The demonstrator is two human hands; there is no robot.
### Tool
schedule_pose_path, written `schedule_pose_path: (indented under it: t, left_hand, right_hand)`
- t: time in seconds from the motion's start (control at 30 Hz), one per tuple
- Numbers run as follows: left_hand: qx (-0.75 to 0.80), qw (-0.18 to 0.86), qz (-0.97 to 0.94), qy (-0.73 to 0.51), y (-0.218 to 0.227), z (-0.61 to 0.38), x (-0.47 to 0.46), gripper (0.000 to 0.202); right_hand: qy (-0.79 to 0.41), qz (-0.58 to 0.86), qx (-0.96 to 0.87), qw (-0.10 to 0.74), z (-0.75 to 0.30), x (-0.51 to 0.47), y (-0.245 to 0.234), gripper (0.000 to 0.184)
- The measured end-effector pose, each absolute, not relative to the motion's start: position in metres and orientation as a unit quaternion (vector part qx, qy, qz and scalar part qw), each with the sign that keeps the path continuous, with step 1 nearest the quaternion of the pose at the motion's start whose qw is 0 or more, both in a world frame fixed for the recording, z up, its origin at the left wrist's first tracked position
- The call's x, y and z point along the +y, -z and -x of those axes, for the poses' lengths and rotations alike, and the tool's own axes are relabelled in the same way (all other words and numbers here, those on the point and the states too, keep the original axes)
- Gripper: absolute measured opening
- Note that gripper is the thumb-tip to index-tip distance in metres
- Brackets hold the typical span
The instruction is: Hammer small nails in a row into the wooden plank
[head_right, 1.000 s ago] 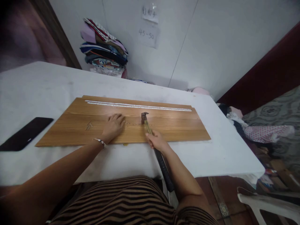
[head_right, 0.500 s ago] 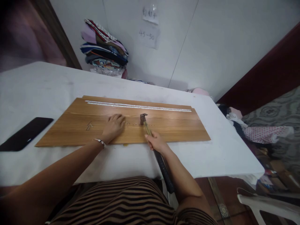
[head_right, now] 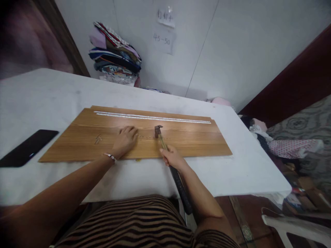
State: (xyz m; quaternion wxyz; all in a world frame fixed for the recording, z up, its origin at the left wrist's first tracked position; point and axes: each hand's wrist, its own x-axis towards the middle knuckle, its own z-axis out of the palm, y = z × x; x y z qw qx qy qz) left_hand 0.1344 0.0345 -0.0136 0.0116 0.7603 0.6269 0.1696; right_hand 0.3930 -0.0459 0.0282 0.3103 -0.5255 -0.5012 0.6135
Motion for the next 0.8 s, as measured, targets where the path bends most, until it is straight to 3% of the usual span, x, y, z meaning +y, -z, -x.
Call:
schedule_pose_path:
  t: [0.23,0.4,0.63,0.8]
  left_hand:
    - [0.623,0.026,-0.761,-0.178,0.015,-0.134,0.035,0.04]
    - [0.62,0.078,-0.738,-0.257,0.02,-0.128,0.042,0.039]
    - [0.607,0.245,-0.593,-0.469,0.007,-0.135,0.036,0.046]
    - [0.519,0.485,-0.562,-0.423,-0.036,-0.187,0.026,0.046]
  right_hand:
    - [-0.618,0.523,-0.498,0.311,-0.392,-0.044,-0.028,0.047]
    - [-0.626,0.514,-0.49,0.324,-0.393,-0.041,-0.026,0.041]
    - [-0.623,0.493,-0.46,0.396,-0.385,-0.03,-0.031,0.034]
    - [-0.601,0.481,-0.442,0.46,-0.354,-0.001,-0.041,0.028]
